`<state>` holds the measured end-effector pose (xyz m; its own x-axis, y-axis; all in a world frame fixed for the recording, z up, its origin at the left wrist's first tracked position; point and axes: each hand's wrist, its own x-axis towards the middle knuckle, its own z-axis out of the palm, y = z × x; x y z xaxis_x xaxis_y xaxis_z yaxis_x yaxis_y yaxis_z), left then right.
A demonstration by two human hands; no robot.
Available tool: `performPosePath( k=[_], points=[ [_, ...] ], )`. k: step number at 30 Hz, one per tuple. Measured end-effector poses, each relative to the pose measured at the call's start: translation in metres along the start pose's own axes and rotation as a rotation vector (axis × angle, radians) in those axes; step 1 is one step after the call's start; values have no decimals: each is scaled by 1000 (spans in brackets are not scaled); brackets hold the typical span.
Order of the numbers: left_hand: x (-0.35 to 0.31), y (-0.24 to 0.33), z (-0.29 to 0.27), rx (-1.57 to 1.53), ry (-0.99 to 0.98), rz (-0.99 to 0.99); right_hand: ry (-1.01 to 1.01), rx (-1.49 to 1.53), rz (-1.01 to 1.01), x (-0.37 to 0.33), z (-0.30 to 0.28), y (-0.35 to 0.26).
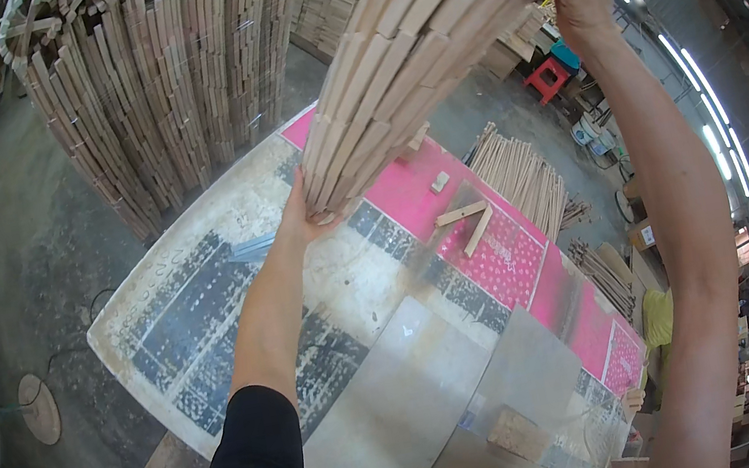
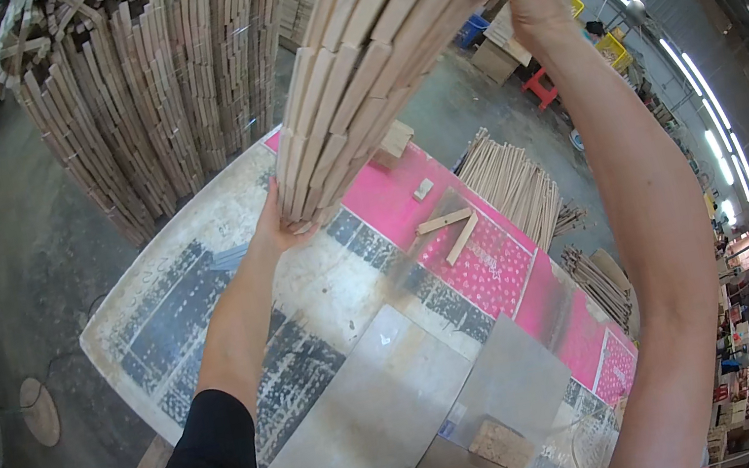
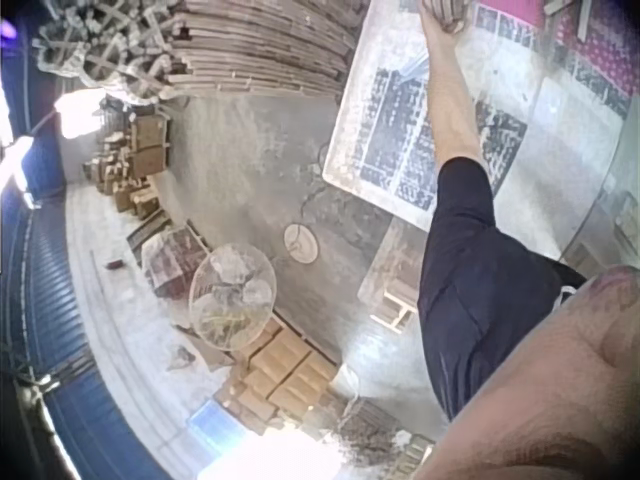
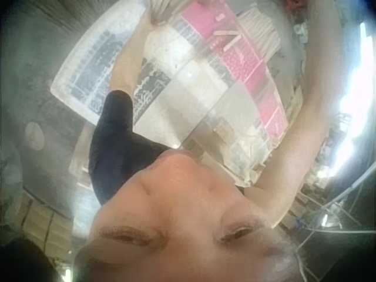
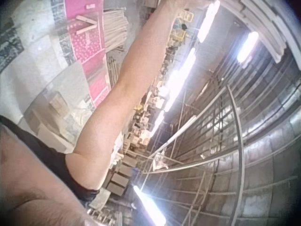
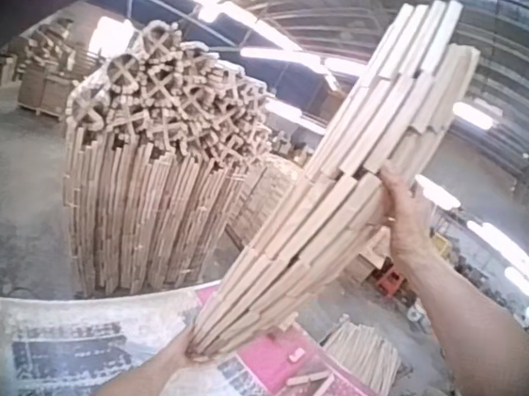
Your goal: Assemble small wooden cross-shaped components and stack them.
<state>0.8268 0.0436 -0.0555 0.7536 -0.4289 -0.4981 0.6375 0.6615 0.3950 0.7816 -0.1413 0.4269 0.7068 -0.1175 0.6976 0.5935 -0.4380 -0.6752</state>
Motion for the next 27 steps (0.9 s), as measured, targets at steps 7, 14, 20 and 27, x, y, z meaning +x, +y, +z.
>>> performPosePath(
  k=[7,14,20,27],
  points=[
    [44,18,-12,-64,32,57,-99,-90,-62,50,27,52],
    [77,47,-40,-43,29,154,-22,-87,9,63,61,69],
    [81,23,-46,83,-25,303,-104,-109,49,66,68,67],
    [87,20,-52,120,8,296,-454,437,608,135,31,85]
  ],
)
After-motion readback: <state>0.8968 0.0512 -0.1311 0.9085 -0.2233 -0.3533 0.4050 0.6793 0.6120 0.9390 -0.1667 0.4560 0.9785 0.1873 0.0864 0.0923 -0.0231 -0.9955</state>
